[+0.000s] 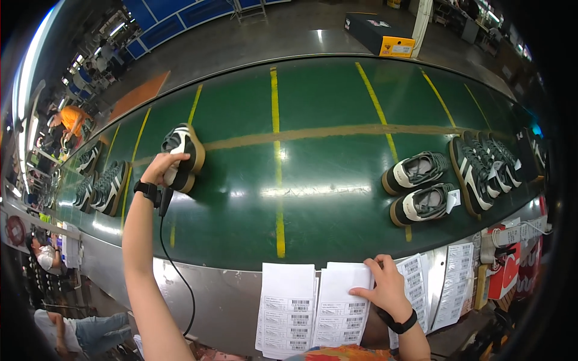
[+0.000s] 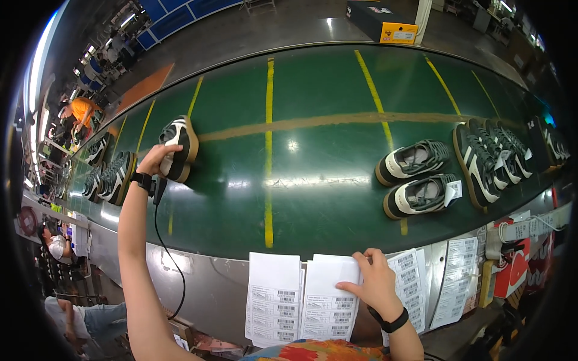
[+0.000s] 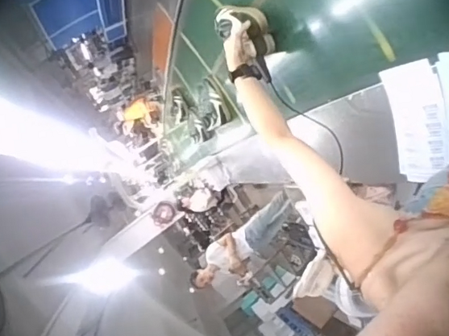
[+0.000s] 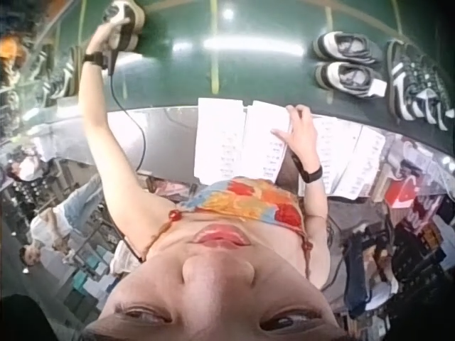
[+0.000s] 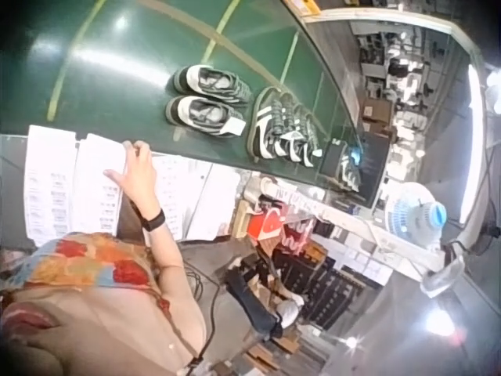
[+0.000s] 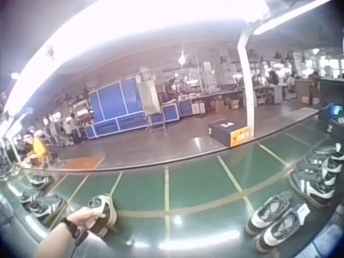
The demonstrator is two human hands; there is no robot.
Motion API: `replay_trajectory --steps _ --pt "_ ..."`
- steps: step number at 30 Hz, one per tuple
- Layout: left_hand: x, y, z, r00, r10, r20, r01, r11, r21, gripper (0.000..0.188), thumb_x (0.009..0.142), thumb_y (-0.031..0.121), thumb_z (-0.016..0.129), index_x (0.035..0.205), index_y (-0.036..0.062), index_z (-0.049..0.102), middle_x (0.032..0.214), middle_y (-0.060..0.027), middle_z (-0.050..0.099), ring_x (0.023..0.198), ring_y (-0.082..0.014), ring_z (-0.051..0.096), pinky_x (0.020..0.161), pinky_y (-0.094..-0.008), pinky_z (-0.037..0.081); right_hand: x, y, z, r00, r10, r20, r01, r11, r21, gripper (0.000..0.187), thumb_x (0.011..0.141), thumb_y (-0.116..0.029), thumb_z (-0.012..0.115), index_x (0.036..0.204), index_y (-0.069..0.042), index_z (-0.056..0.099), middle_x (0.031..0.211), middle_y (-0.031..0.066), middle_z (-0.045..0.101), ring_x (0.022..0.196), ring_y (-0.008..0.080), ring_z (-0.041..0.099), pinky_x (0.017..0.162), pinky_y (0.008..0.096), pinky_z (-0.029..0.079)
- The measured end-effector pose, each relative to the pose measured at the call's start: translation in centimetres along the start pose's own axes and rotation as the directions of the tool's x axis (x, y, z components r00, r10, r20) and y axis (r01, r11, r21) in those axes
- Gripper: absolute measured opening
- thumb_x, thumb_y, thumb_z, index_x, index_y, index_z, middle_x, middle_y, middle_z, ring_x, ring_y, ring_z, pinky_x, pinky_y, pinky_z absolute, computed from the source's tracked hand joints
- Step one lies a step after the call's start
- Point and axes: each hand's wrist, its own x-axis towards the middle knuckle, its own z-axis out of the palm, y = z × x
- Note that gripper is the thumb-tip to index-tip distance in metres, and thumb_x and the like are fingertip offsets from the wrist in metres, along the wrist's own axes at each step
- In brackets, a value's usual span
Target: Checking shoe internal labels and sorting them along a conveyor belt.
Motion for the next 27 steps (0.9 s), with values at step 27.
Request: replay_trajectory --steps 27 --pt "-21.2 3.1 29.4 0.373 0.585 0.720 -0.928 0.222 0.301 0.030 0.067 0.024 0.080 0.078 0.0015 0.064 0.089 -0.0110 0.063 0.084 -0.0278 0.059 0.076 -0.0401 0.037 14.0 -2.2 -3.6 0.854 -0.356 -0.380 0.429 0.895 0.126 0.034 0.087 -0.016 0.068 0.117 -0.002 0.058 0.115 0.0149 0.054 0.105 0.0357 0.057 0.086 0.0408 0.051"
